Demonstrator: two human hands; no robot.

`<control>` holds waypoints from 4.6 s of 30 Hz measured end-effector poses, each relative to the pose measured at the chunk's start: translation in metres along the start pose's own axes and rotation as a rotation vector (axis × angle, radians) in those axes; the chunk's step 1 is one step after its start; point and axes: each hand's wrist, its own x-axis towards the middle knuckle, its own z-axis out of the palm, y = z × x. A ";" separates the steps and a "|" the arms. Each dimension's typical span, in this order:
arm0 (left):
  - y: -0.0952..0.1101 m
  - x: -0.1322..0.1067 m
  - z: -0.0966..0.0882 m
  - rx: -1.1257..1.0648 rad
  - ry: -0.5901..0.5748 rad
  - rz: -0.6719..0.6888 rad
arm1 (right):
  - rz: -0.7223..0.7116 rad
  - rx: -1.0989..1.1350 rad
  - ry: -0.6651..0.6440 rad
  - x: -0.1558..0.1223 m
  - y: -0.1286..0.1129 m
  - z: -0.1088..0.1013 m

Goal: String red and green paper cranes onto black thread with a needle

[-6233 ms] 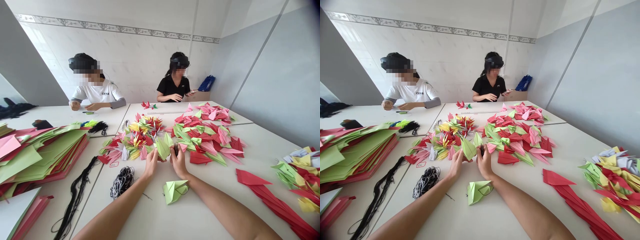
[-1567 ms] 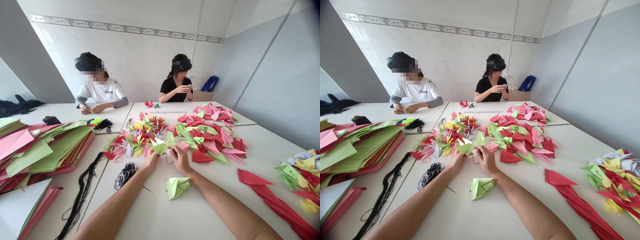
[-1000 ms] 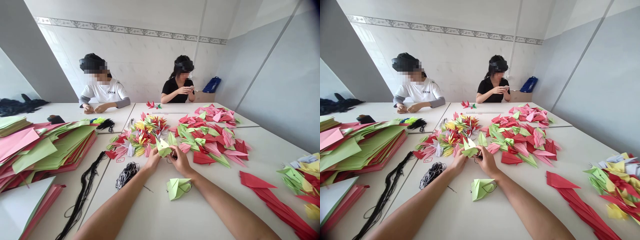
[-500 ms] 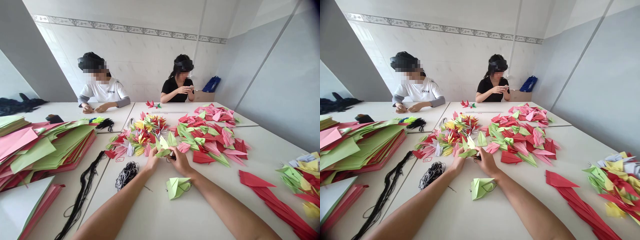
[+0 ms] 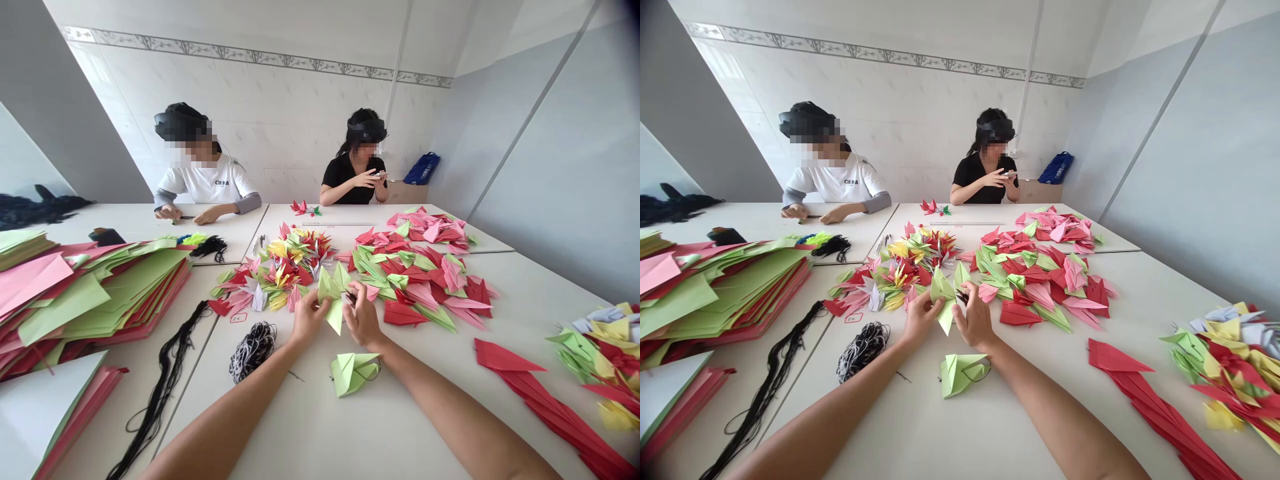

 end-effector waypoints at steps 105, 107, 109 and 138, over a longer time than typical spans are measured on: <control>0.018 -0.013 0.003 0.219 -0.073 0.260 | 0.228 0.547 0.164 0.082 -0.070 -0.155; 0.013 -0.010 0.004 0.243 -0.029 0.247 | 0.235 0.558 0.125 0.081 -0.070 -0.152; 0.010 -0.008 0.004 0.255 -0.008 0.235 | 0.235 0.561 0.110 0.080 -0.070 -0.151; 0.023 -0.016 0.003 0.503 -0.587 0.500 | -0.061 0.516 0.915 0.088 -0.084 -0.202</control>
